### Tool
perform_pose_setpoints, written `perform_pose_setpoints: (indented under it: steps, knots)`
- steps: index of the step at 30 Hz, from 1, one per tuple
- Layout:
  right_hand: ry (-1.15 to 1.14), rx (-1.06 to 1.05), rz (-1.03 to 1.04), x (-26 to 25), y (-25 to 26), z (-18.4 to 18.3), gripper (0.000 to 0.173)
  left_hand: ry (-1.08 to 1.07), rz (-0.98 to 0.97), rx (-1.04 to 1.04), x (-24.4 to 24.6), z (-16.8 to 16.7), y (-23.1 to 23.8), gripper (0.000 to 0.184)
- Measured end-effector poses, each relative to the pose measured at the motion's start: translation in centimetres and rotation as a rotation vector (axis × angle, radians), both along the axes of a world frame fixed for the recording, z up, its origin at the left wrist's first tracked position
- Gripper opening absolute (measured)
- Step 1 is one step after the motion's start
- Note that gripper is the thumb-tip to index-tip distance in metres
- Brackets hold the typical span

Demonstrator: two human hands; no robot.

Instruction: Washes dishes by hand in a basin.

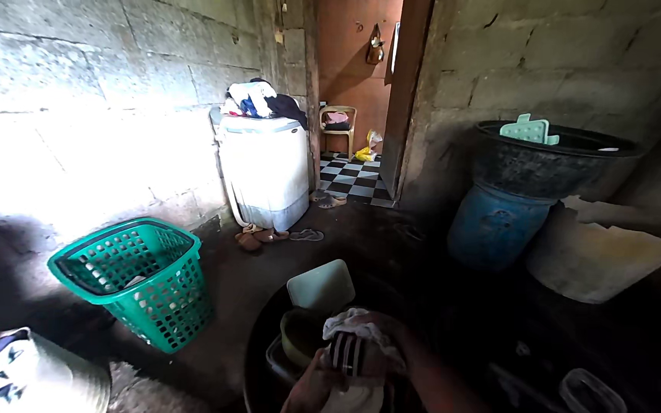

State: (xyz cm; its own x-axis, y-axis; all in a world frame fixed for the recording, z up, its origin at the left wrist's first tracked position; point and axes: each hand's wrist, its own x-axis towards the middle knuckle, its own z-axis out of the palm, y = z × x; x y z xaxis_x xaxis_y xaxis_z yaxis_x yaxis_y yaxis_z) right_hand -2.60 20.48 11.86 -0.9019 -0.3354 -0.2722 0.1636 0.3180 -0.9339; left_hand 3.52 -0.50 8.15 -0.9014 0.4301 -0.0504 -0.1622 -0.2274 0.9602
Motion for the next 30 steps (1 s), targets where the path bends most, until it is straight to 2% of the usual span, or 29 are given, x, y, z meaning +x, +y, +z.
perform_pose_setpoints:
  steps: [2, 3, 6, 8, 10, 12, 14, 17, 19, 20, 23, 24, 26, 27, 29, 30]
  knots:
    - [0.133, -0.034, -0.276, 3.8, 0.4, -1.1, 0.032, 0.036, 0.007, 0.130, 0.0, 0.0, 0.3, 0.038]
    - [0.138, -0.081, -0.346, 5.6, 0.2, -1.8, 0.033, 0.031, 0.025, 0.167, 0.0, -0.1, 0.5, 0.038]
    - [0.092, -0.166, -0.402, 9.1, -0.5, -3.9, 0.036, -0.015, 0.063, 0.135, 0.1, -0.1, 1.0, 0.038]
    - [0.178, -0.250, -0.426, 8.5, -1.2, -4.8, 0.034, -0.079, 0.114, 0.115, 0.0, -0.8, 1.5, 0.041]
    - [0.271, -0.263, -0.419, 4.9, -1.6, -5.6, 0.034, -0.158, 0.155, 0.200, 0.0, -2.3, 2.1, 0.054]
    - [0.225, -0.139, -0.441, 1.5, -1.5, -5.2, 0.036, -0.237, 0.162, 0.356, -0.2, -3.0, 2.5, 0.062]
    - [0.195, -0.051, -0.396, 0.2, -1.9, -3.7, 0.041, -0.307, 0.180, 0.412, -0.4, -2.8, 2.7, 0.057]
    - [0.132, 0.331, -0.280, 1.6, -4.6, 1.1, 0.060, -0.310, 0.069, 0.263, -1.3, -4.0, 2.3, 0.077]
    - [0.122, 0.444, -0.280, 2.4, -6.1, 2.1, 0.065, -0.311, 0.063, 0.152, -1.4, -4.0, 2.0, 0.063]
    - [0.156, 0.381, -0.341, 2.7, -6.4, 1.7, 0.063, -0.319, 0.072, 0.140, -1.5, -3.9, 1.8, 0.056]
    - [0.240, -0.089, -0.597, 3.7, -6.7, -1.4, 0.055, -0.302, 0.122, 0.252, -1.5, -3.7, 1.2, 0.018]
    - [0.234, -0.215, -0.635, 4.0, -6.6, -2.2, 0.051, -0.291, 0.103, 0.321, -1.7, -4.0, 1.0, 0.017]
    - [0.171, -0.293, -0.603, 4.4, -5.8, -3.0, 0.047, -0.280, 0.037, 0.481, -2.3, -4.9, 0.9, 0.022]
    - [0.125, -0.269, -0.550, 4.4, -5.2, -3.0, 0.046, -0.292, 0.006, 0.541, -2.5, -5.3, 1.0, 0.032]
    - [0.049, -0.198, -0.474, 3.8, -4.0, -3.1, 0.046, -0.414, 0.019, 0.468, -2.2, -5.2, 1.5, 0.058]
    - [0.016, -0.175, -0.484, 3.3, -3.3, -3.5, 0.046, -0.476, 0.039, 0.366, -2.1, -4.9, 1.7, 0.063]
